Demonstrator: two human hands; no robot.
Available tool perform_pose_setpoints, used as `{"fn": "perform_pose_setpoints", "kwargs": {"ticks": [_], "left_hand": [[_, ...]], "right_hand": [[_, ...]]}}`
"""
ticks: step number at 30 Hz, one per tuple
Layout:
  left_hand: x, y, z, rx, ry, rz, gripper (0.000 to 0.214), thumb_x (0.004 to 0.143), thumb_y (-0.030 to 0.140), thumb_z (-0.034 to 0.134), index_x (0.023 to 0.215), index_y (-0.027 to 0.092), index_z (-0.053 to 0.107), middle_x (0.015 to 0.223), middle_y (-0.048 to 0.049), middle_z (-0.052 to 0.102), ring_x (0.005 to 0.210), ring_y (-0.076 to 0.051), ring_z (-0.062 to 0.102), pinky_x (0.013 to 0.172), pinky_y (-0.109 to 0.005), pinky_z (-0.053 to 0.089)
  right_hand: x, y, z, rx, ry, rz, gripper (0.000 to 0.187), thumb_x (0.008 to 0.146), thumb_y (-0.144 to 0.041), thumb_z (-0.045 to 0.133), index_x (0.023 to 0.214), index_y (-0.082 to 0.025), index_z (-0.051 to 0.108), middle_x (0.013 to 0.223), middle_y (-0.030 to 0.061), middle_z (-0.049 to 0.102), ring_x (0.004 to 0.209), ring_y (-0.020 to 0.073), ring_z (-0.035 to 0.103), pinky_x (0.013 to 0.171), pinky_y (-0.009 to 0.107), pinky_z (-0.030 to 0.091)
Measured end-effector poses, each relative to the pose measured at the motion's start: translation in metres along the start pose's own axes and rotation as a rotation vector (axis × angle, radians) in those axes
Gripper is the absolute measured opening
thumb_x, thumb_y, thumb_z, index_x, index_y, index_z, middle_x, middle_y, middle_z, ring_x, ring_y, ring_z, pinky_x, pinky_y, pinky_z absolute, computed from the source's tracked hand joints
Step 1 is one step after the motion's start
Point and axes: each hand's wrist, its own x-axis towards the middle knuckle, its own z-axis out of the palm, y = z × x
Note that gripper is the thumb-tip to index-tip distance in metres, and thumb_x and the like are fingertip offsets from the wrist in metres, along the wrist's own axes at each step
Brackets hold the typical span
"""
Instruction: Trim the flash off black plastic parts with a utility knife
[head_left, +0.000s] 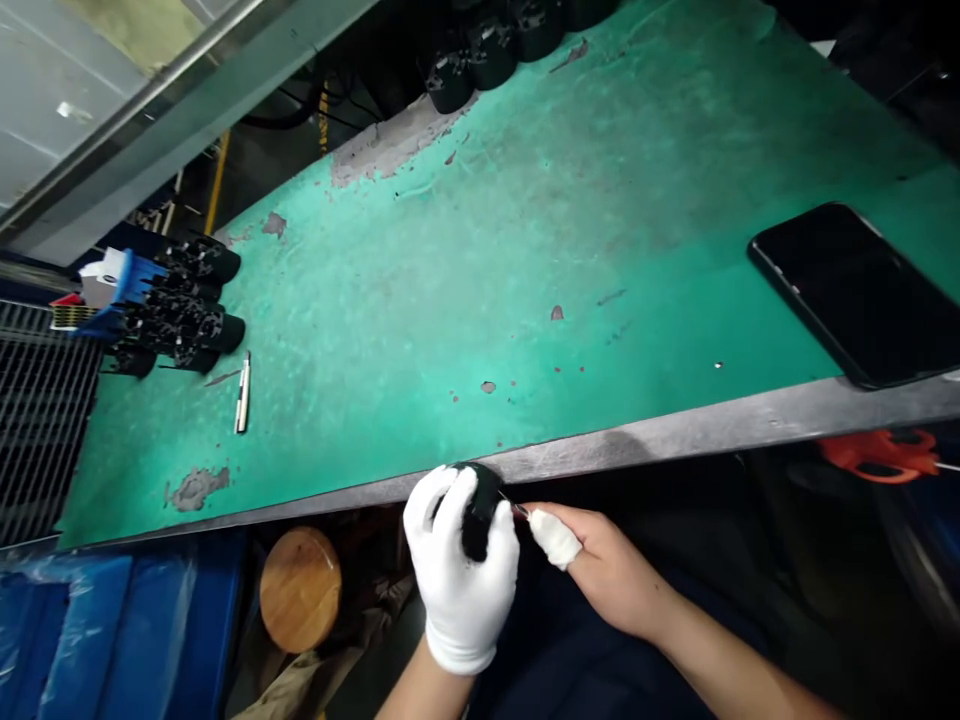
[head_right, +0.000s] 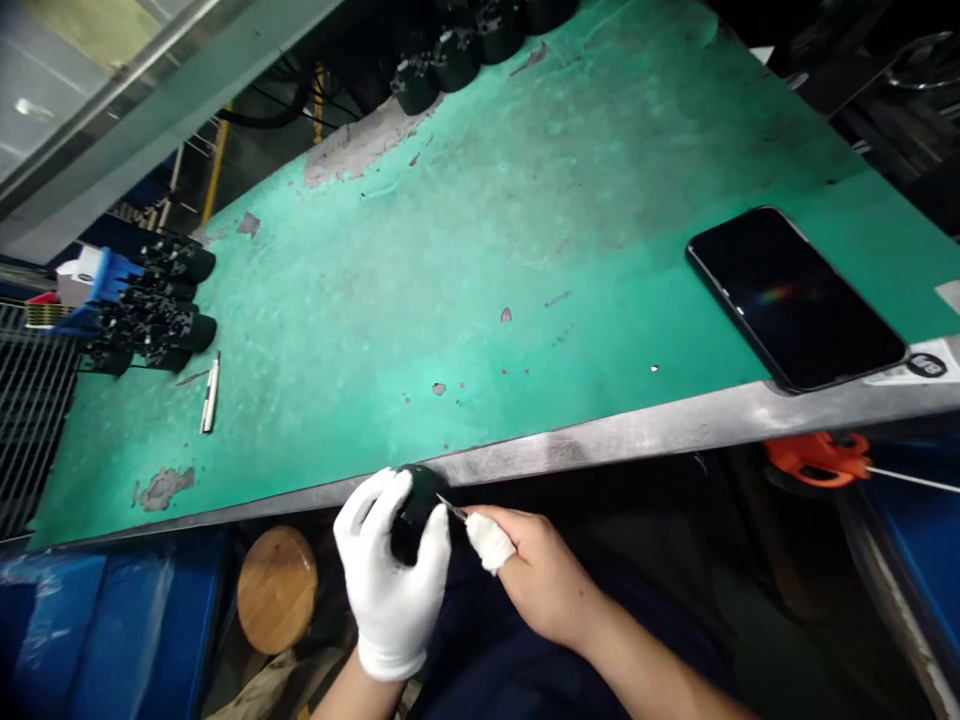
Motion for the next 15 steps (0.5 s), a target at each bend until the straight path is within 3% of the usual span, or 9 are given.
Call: {"fn": "perform_pose_setpoints", "kwargs": {"ticks": [6,15], "left_hand": [[0.000,0.002,0.003,-0.062,0.053,-0.037,0.038,0.078,0.010,0.076,0.112,0.022,0.063,0.117,-0.0087,0.059,0.117,-0.027,0.060,0.100,-0.052,0.053],[0.009,0.001,0.003,-0.115,-0.001,-0.043,0.038,0.072,0.003,0.077,0.103,0.022,0.064,0.108,-0.0077,0.062,0.113,-0.033,0.064,0.092,-0.058,0.057]], "right_hand": [[0.013,0.002,0.000,-0.101,-0.003,0.008,0.036,0.104,-0.039,0.046,0.124,-0.027,0.072,0.112,0.0039,0.075,0.097,0.0221,0.068,0.088,0.035,0.053],[0.019,-0.002,0.003,-0.218,0.078,0.037,0.032,0.103,-0.032,0.048,0.121,-0.027,0.073,0.116,0.0044,0.075,0.104,0.0222,0.067,0.096,0.034,0.050]]}}
